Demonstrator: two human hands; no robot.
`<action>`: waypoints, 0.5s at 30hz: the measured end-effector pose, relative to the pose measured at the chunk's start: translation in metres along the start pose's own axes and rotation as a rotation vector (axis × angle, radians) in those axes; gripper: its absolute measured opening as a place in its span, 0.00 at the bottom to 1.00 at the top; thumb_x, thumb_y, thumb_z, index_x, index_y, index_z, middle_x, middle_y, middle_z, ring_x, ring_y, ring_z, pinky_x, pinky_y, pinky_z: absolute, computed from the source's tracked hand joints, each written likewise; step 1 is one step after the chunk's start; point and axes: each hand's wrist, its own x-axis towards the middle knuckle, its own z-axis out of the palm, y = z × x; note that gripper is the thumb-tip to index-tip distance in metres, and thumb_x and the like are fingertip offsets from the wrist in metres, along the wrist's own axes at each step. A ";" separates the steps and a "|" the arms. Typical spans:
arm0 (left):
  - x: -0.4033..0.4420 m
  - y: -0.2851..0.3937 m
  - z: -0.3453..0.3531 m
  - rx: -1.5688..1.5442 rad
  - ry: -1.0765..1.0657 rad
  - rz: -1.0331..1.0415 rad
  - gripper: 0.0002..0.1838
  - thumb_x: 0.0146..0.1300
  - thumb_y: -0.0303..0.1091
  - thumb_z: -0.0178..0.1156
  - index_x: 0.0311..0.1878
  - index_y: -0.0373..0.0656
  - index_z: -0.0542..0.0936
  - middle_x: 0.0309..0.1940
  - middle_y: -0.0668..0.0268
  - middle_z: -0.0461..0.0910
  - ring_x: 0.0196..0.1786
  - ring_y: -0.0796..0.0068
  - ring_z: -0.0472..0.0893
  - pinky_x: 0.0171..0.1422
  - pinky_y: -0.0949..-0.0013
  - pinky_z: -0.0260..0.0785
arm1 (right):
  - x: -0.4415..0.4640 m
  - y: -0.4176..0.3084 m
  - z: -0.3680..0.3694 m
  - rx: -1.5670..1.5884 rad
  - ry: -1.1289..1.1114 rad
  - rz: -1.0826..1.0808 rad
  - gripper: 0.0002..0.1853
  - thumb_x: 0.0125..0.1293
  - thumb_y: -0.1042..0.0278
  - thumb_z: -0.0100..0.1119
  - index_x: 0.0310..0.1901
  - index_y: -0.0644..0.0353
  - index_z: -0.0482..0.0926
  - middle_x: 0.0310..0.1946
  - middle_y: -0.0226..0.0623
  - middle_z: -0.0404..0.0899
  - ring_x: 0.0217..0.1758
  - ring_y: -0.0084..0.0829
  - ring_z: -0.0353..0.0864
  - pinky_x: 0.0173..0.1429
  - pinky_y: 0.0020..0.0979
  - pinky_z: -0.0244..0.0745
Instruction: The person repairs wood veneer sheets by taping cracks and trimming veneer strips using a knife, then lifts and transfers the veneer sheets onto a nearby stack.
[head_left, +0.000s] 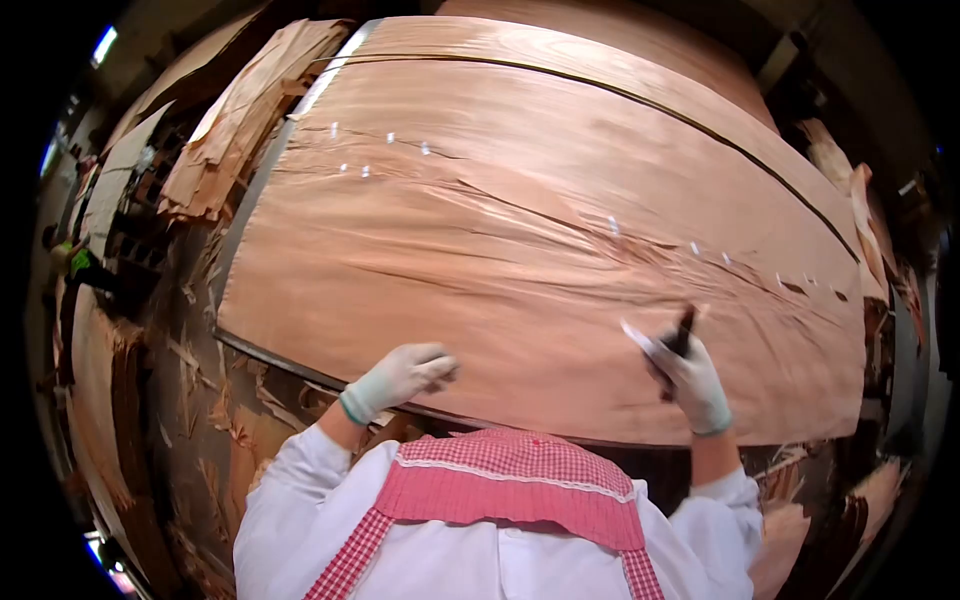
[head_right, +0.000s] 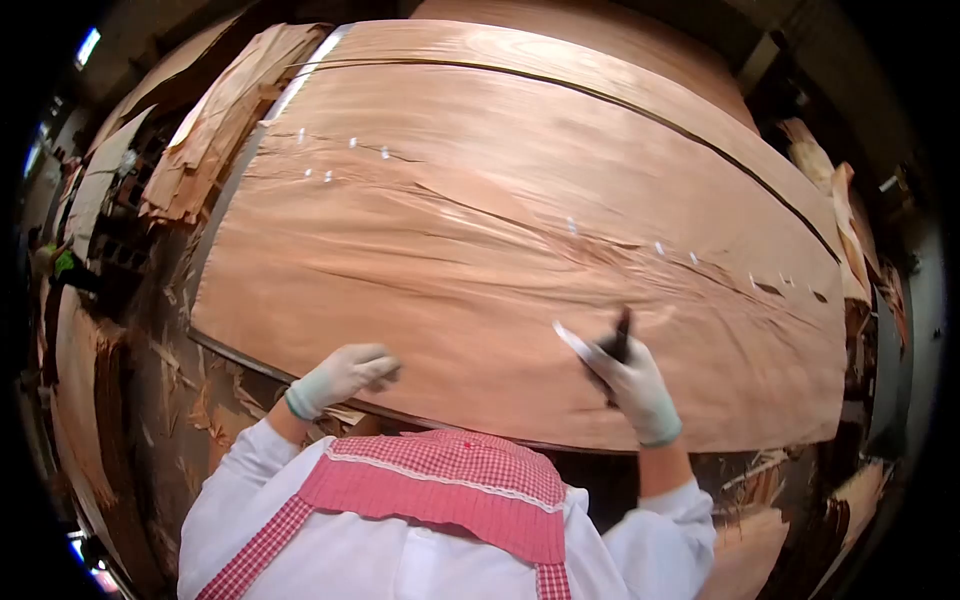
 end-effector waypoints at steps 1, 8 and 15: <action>0.018 0.012 0.010 -0.053 -0.105 0.136 0.16 0.72 0.41 0.54 0.48 0.35 0.79 0.39 0.66 0.81 0.41 0.77 0.80 0.50 0.71 0.73 | 0.012 -0.006 0.019 -0.016 0.049 -0.125 0.13 0.68 0.60 0.61 0.31 0.60 0.75 0.20 0.23 0.70 0.20 0.13 0.63 0.23 0.20 0.58; 0.106 0.075 0.055 -0.783 -0.058 0.300 0.15 0.72 0.35 0.55 0.56 0.37 0.74 0.45 0.67 0.80 0.46 0.79 0.79 0.52 0.74 0.73 | 0.063 0.006 0.097 -0.119 0.127 -0.372 0.06 0.68 0.72 0.58 0.40 0.65 0.76 0.21 0.30 0.75 0.25 0.15 0.71 0.30 0.22 0.67; 0.130 0.046 -0.013 -0.651 0.235 0.489 0.13 0.73 0.35 0.53 0.54 0.38 0.73 0.45 0.64 0.79 0.41 0.81 0.78 0.48 0.75 0.74 | 0.105 0.013 0.147 -0.058 0.195 -0.328 0.07 0.68 0.72 0.57 0.41 0.67 0.77 0.21 0.29 0.75 0.25 0.15 0.71 0.31 0.22 0.67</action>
